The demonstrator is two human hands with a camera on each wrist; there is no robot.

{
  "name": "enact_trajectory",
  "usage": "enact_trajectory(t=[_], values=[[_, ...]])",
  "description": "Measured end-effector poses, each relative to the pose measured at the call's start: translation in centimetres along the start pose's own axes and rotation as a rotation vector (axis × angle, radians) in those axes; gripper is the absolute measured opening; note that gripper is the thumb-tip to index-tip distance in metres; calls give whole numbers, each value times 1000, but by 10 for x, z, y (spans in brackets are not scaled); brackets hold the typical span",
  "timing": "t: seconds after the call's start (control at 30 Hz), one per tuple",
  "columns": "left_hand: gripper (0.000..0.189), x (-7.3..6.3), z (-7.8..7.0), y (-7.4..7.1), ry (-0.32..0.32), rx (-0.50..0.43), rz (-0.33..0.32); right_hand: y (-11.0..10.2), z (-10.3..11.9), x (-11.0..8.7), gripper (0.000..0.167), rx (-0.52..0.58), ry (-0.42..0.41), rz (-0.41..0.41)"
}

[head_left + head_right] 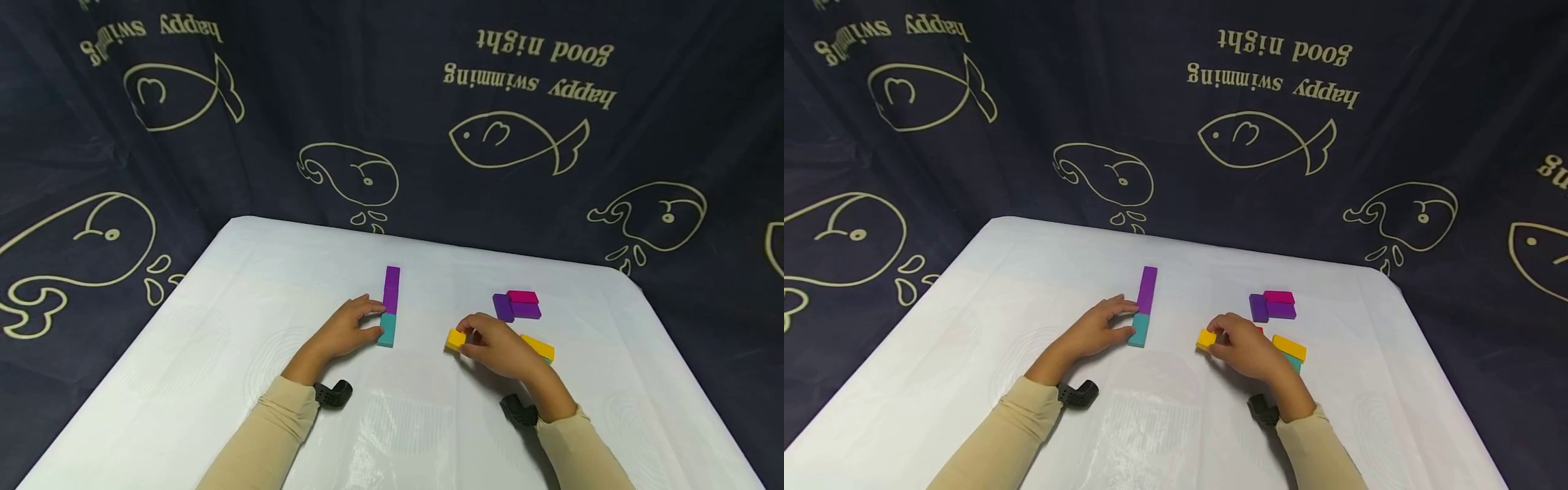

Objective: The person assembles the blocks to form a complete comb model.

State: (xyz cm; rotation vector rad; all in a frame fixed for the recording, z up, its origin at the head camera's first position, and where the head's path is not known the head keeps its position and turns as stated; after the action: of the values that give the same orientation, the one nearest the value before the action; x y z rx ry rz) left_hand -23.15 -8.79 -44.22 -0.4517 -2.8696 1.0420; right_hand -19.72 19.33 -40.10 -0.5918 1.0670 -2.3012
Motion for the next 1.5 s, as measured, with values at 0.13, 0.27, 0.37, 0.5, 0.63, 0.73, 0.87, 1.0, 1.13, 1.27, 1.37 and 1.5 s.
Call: enact_trajectory(t=[0.13,0.27,0.37,0.5,0.63,0.73,0.87,1.0,1.13,1.27,1.37,1.5], values=[[41,0,1,0,4,5,-3,6,12,9,23,10,-33,1],[42,1,1,0,-1,9,-3,11,22,19,23,0,-51,22],[42,1,2,0,-16,10,-8,15,29,28,23,7,-60,33],[43,3,3,1,-30,13,-7,22,36,39,23,25,-67,38],[43,3,3,1,-32,15,-4,32,44,48,22,30,-88,48],[43,2,3,1,-24,16,-9,40,51,55,21,24,-114,60],[43,2,2,1,-9,28,-11,50,61,63,21,30,-153,70],[41,2,3,1,6,45,-16,59,69,68,20,37,-180,77],[40,2,3,1,-3,42,-13,65,71,70,20,22,-176,93],[41,2,3,1,-19,34,-9,71,71,70,22,1,-163,108],[42,2,3,1,-23,37,-11,75,70,69,23,-22,-154,123],[43,2,3,0,-23,42,-11,78,70,70,23,-68,-139,133]])
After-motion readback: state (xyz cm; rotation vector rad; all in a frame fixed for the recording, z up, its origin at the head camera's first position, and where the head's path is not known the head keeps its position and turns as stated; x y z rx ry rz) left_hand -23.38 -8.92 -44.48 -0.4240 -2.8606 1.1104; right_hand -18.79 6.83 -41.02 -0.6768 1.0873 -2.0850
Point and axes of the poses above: each hand's wrist, its own x-axis towards the middle knuckle, its own y-axis out of the palm, z = x × y, the point moved 5 cm from there along x, towards the middle knuckle, and after that the axes turned 15 degrees about -y, right-handed, at the moved point
